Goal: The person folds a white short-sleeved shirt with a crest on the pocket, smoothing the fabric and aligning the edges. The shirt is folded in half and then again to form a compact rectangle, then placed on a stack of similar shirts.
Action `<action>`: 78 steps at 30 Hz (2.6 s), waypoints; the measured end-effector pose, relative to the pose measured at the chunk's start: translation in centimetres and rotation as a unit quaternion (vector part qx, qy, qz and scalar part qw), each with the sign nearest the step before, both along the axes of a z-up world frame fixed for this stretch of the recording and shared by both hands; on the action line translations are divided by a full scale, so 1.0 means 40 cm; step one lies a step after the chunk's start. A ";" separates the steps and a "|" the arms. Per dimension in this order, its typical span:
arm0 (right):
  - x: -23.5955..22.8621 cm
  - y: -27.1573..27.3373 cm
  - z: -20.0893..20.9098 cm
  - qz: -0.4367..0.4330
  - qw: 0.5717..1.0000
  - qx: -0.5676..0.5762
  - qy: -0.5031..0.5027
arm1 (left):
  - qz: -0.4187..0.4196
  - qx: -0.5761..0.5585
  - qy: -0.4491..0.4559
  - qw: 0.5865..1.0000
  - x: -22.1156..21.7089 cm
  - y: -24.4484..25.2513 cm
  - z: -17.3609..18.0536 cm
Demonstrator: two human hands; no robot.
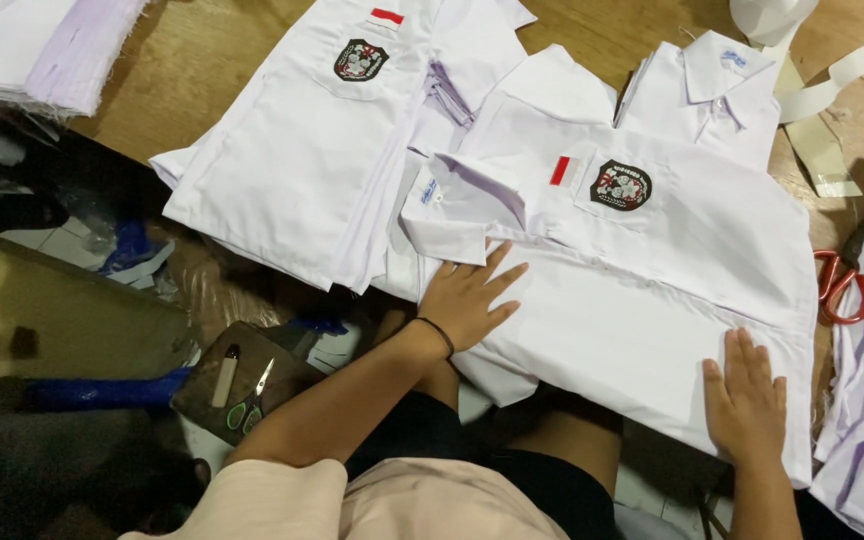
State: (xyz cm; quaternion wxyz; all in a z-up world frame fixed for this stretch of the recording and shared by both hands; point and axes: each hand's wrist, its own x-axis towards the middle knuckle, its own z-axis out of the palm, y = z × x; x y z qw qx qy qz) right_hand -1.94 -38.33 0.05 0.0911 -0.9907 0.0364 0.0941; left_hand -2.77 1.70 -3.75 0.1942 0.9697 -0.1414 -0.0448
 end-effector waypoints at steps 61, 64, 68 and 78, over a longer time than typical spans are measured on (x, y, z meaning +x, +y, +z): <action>0.267 0.271 -0.128 0.017 0.938 0.312 -0.148 | 0.006 -0.017 -0.005 1.000 0.020 0.031 -0.071; 0.244 0.270 -0.114 0.023 0.928 0.350 -0.128 | 0.007 -0.019 -0.009 1.000 0.018 0.030 -0.059; 0.201 0.315 -0.026 0.083 0.931 0.330 -0.134 | 0.009 -0.014 -0.022 1.000 0.021 0.030 -0.084; 0.233 0.322 -0.029 0.143 0.959 0.210 -0.127 | 0.009 -0.020 -0.031 0.999 0.021 0.029 -0.097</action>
